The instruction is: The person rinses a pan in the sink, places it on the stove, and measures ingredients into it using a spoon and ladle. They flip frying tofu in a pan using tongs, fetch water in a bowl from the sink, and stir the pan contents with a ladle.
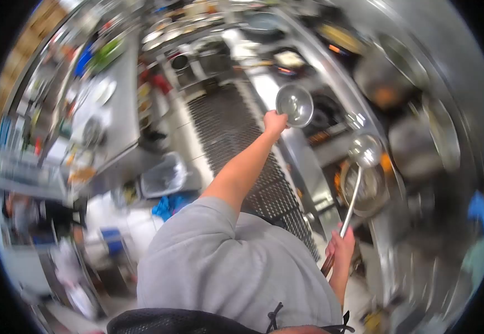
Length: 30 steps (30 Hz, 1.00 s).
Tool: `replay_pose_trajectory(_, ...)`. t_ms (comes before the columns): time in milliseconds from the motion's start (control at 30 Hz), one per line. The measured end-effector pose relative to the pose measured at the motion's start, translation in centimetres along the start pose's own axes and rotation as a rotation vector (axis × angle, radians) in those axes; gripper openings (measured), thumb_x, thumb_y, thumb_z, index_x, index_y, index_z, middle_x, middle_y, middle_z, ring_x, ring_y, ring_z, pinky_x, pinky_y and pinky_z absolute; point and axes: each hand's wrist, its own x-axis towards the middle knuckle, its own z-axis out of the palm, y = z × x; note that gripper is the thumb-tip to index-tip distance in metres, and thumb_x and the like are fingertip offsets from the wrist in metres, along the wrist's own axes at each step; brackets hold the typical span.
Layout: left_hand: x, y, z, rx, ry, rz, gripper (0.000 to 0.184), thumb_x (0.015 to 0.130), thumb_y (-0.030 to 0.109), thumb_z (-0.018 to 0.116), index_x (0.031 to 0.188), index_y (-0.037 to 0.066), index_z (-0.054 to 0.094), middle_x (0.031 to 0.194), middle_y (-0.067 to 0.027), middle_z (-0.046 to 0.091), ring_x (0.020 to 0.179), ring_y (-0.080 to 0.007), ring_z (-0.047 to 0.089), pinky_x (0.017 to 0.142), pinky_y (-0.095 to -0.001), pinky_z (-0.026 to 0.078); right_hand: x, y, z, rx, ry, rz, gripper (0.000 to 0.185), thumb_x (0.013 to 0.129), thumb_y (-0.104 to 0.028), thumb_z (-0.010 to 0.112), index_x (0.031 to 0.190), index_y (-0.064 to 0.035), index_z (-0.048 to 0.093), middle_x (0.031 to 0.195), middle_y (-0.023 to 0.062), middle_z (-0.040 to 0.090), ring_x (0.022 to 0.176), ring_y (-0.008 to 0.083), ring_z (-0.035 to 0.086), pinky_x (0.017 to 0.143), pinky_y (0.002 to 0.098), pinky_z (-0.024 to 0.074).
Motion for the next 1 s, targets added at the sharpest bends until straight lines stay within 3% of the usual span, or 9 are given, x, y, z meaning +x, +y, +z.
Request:
replay_pose_trajectory(100, 4.5, 0.1, -17.9, -0.286, 0.320, -0.111, 0.022, 0.083, 0.006, 0.064, 0.096, -0.012, 0.063, 0.093, -0.0194, 0.068, 0.066, -0.0301, 0.071, 0.055, -0.0359, 0.064, 2.1, -1.5, 5.3, 0.187, -0.310, 0.142, 0.024, 0.096, -0.006, 0.055, 0.119, -0.0111, 0.051, 0.056, -0.0025, 0.038, 0.035, 0.0080, 0.035, 0.031, 0.0268, 0.0326)
replay_pose_trajectory(200, 8.5, -0.1, -38.4, 0.065, 0.544, -0.153, 0.025, 0.086, 0.006, 0.062, 0.102, -0.014, 0.065, 0.101, -0.0222, 0.070, 0.071, -0.0310, 0.072, 0.061, -0.0386, 0.062, 5.4, -2.8, 11.9, 0.047, -0.459, 0.191, 0.023, 0.096, -0.007, 0.055, 0.119, -0.0110, 0.051, 0.057, -0.0026, 0.039, 0.035, 0.0081, 0.034, 0.031, 0.0269, 0.0327)
replay_pose_trajectory(267, 10.7, 0.7, -49.0, -0.368, 0.792, 0.076, 0.029, 0.087, 0.007, 0.064, 0.105, -0.016, 0.062, 0.103, -0.0232, 0.070, 0.077, -0.0315, 0.073, 0.062, -0.0394, 0.059, 7.2, -3.9, 17.7, -0.049, -0.523, 0.228, 0.024, 0.095, -0.007, 0.056, 0.118, -0.0104, 0.052, 0.057, -0.0030, 0.038, 0.035, 0.0082, 0.034, 0.032, 0.0268, 0.0327)
replay_pose_trajectory(300, 11.5, 2.6, -54.1, -0.409, 0.874, -0.080, 0.033, 0.088, 0.008, 0.066, 0.110, -0.016, 0.059, 0.104, -0.0214, 0.068, 0.080, -0.0313, 0.072, 0.063, -0.0389, 0.061, 8.1, -4.6, 21.0, -0.096, -0.560, 0.240, 0.024, 0.095, -0.007, 0.057, 0.118, -0.0102, 0.052, 0.057, -0.0030, 0.038, 0.035, 0.0083, 0.034, 0.032, 0.0268, 0.0328)
replay_pose_trajectory(400, 15.9, 1.6, -67.7, -0.556, 0.777, 0.090, 0.027, 0.094, 0.011, 0.062, 0.108, -0.011, 0.059, 0.102, -0.0212, 0.065, 0.079, -0.0292, 0.071, 0.062, -0.0364, 0.064, 10.3, -5.6, 29.9, -0.163, -0.620, 0.294, 0.024, 0.094, -0.006, 0.058, 0.117, -0.0102, 0.053, 0.055, -0.0029, 0.037, 0.034, 0.0085, 0.034, 0.032, 0.0271, 0.0323)
replay_pose_trajectory(567, 16.8, 6.6, -74.8, -0.709, 1.132, 0.351, 0.035, 0.084, -0.002, 0.060, 0.115, -0.016, 0.052, 0.107, -0.0211, 0.065, 0.081, -0.0319, 0.070, 0.068, -0.0451, 0.063, 11.4, -7.6, 40.9, -0.201, -0.632, 0.350, 0.027, 0.090, -0.004, 0.059, 0.115, -0.0094, 0.050, 0.053, -0.0036, 0.037, 0.033, 0.0097, 0.036, 0.032, 0.0289, 0.0340)
replay_pose_trajectory(767, 16.0, 4.5, -89.2, -0.891, 0.961, 0.444, 0.024, 0.099, 0.013, 0.054, 0.103, -0.011, 0.054, 0.104, -0.0214, 0.062, 0.094, -0.0326, 0.068, 0.089, -0.0413, 0.062, 14.0, -10.2, 48.5, -0.285, -0.674, 0.294, 0.027, 0.087, 0.001, 0.060, 0.111, -0.0064, 0.050, 0.055, -0.0014, 0.040, 0.035, 0.0116, 0.041, 0.034, 0.0296, 0.0367)
replay_pose_trajectory(900, 16.6, 8.0, -80.7, -0.781, 0.865, 0.247, 0.028, 0.102, 0.020, 0.054, 0.100, -0.008, 0.055, 0.108, -0.0247, 0.065, 0.099, -0.0318, 0.067, 0.092, -0.0411, 0.060, 16.9, -9.5, 51.5, -0.248, -0.705, 0.200, 0.018, 0.088, 0.000, 0.059, 0.101, -0.0066, 0.048, 0.056, 0.0004, 0.043, 0.037, 0.0135, 0.045, 0.038, 0.0319, 0.0411)
replay_pose_trajectory(1000, 19.2, 5.7, -75.2, -0.533, 0.617, 0.021, 0.027, 0.102, 0.021, 0.055, 0.101, -0.006, 0.058, 0.110, -0.0248, 0.068, 0.103, -0.0315, 0.068, 0.088, -0.0406, 0.060, 21.5, -8.1, 53.0, -0.055, -0.252, -0.126, 0.011, 0.090, -0.008, 0.059, 0.089, -0.0069, 0.049, 0.056, 0.0021, 0.043, 0.042, 0.0171, 0.050, 0.040, 0.0330, 0.0435)
